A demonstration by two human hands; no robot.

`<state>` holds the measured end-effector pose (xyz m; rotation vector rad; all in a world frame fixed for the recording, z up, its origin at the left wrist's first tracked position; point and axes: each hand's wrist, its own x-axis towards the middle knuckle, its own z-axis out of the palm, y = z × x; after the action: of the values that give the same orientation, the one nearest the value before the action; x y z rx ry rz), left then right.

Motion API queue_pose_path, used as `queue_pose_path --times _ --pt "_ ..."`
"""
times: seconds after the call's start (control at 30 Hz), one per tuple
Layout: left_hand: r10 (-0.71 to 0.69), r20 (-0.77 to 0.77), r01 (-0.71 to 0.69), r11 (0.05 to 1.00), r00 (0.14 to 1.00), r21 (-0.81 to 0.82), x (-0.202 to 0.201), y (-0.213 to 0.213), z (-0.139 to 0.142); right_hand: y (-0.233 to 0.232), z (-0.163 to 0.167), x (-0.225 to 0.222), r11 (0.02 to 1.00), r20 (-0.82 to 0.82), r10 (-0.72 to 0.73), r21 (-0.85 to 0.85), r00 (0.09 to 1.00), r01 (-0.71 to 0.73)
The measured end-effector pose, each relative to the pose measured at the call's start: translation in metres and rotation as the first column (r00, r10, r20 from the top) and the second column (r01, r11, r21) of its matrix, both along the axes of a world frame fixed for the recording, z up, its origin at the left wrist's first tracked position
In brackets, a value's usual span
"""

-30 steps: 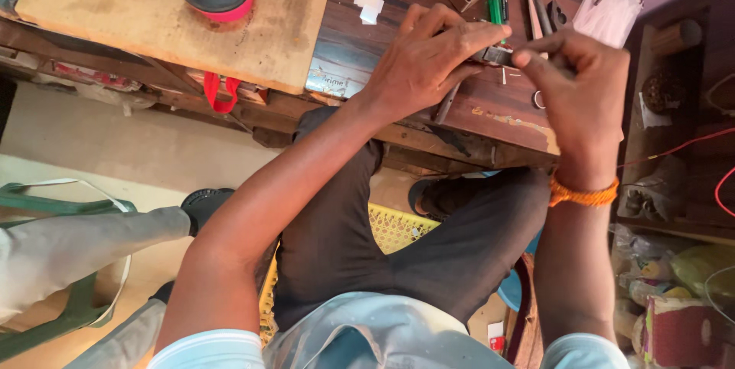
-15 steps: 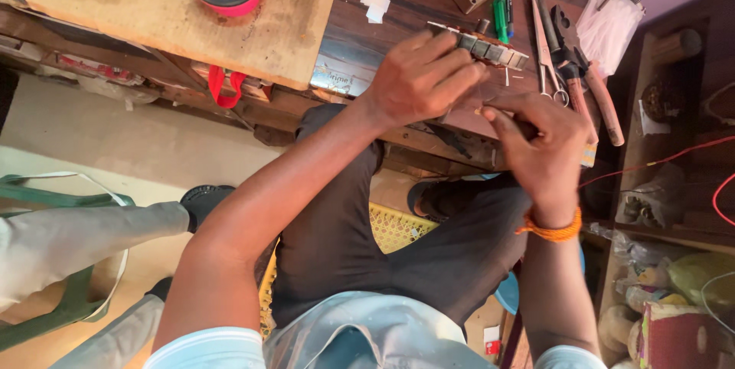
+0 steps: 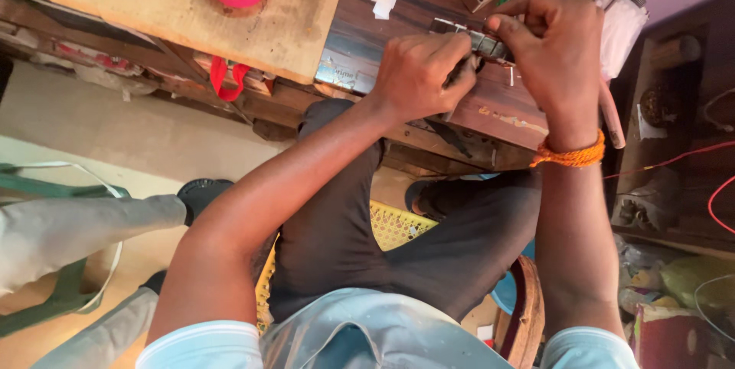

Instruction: The person sits at a workbench fitting components onto an electric motor armature, pressing and aligning parts by hand and turning the armature to work on different sides. Near the end they pick up a green-handled screwdriver and drive screws into the armature assembly.

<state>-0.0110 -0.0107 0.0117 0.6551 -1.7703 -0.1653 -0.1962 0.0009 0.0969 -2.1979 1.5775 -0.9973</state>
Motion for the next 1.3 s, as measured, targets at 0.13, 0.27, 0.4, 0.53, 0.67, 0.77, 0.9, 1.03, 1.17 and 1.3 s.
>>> queue_pose_path --times 0.13,0.27,0.4,0.53,0.67,0.77,0.9,1.03,1.17,1.3 --pt "0.004 -0.007 -0.004 1.000 1.000 0.009 -0.003 0.002 -0.001 -0.003 0.000 -0.008 0.996 0.021 -0.010 0.091 1.000 0.009" --pt "0.021 0.049 -0.019 0.998 0.999 -0.052 0.001 0.002 0.002 -0.003 0.005 -0.017 0.991 0.024 -0.082 0.104 0.996 0.079" --pt "0.018 0.157 0.023 0.967 0.988 -0.253 0.007 -0.001 0.006 0.012 0.009 -0.025 0.993 0.146 -0.083 0.098 0.986 0.069" --pt "-0.152 0.155 0.175 0.973 0.976 -0.153 0.001 -0.012 0.004 0.040 0.011 -0.028 0.964 0.278 -0.204 0.222 0.938 0.144" --pt "-0.158 0.133 0.172 0.980 0.978 -0.102 0.001 -0.016 -0.002 0.062 0.000 -0.020 0.975 0.230 -0.186 0.162 0.955 0.151" --pt "-0.147 0.127 0.159 0.983 0.981 -0.088 0.002 -0.015 -0.001 0.069 -0.019 -0.005 0.978 0.114 -0.205 0.053 0.972 0.200" --pt "-0.041 0.233 0.103 0.960 0.971 -0.259 0.011 -0.011 0.007 0.070 -0.041 0.011 0.981 0.036 -0.165 -0.097 0.986 0.167" --pt "0.076 0.291 0.089 0.852 0.954 -0.516 0.018 -0.010 0.012 0.085 -0.042 0.013 0.989 0.023 -0.091 -0.112 0.996 0.093" --pt "0.070 0.249 0.043 0.905 0.966 -0.424 0.011 -0.005 0.007 0.093 -0.019 -0.003 0.993 0.026 0.020 -0.119 0.999 -0.017" --pt "0.006 0.125 0.023 0.972 0.992 -0.232 0.005 -0.001 0.002 0.076 -0.001 -0.005 0.991 0.001 -0.048 -0.123 0.999 0.048"
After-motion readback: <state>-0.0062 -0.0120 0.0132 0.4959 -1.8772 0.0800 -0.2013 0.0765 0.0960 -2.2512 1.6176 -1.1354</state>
